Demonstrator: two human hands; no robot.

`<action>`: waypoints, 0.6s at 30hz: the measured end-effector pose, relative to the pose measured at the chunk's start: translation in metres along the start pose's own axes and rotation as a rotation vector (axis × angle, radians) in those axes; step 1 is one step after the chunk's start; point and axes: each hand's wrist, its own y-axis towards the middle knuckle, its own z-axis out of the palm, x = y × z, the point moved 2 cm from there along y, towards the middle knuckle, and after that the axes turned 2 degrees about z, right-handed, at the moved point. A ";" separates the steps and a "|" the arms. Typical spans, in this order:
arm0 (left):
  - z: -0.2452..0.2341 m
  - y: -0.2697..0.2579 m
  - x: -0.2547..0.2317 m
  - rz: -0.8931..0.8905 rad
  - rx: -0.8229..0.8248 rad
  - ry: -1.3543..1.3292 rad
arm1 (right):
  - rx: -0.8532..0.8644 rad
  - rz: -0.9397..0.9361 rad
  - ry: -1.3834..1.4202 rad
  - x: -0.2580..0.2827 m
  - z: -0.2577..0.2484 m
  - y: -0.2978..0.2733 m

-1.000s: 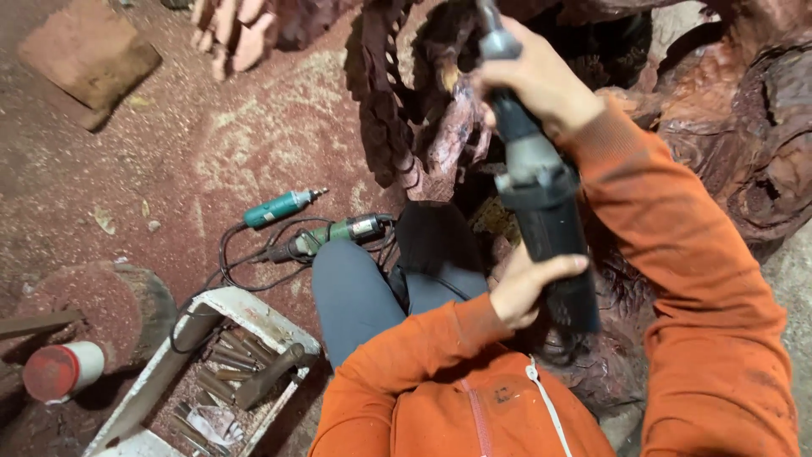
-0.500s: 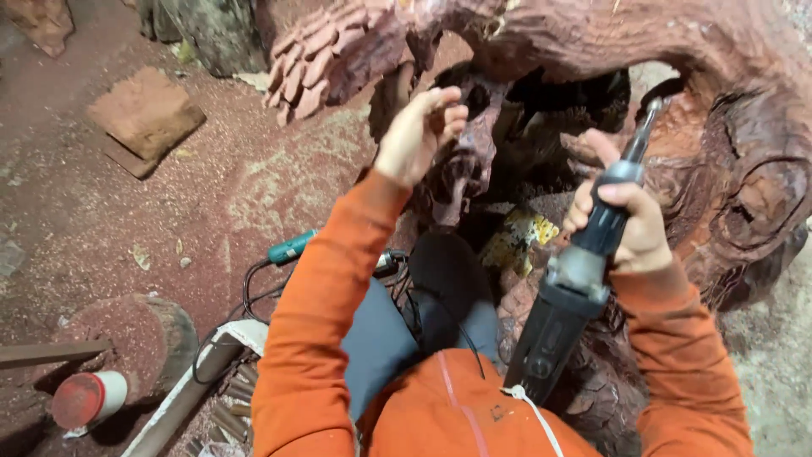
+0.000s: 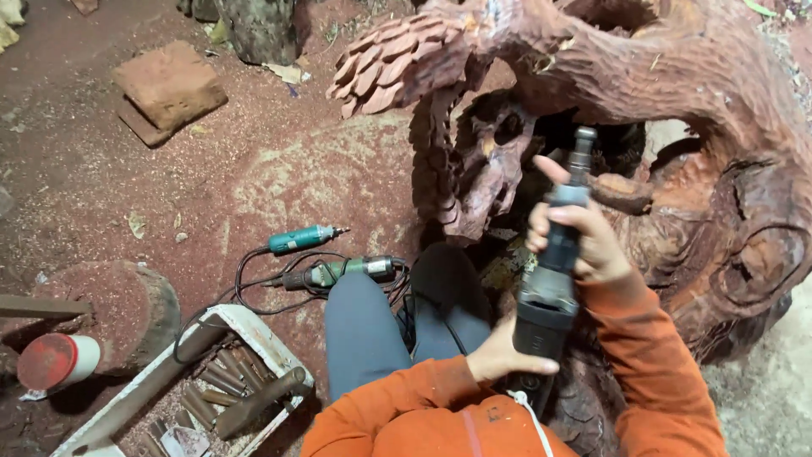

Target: Carving intricate details into a large wooden sculpture using a power rotary tool

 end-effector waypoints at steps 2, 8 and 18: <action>0.004 0.000 0.027 -0.029 -0.137 -0.149 | 0.015 0.037 -0.048 -0.005 0.017 0.016; 0.023 0.013 -0.007 -0.047 -0.195 -0.736 | -0.159 0.278 -0.202 -0.010 0.041 0.083; 0.000 0.021 -0.044 -0.097 -0.373 -0.784 | -0.337 0.556 -0.280 -0.021 0.020 0.131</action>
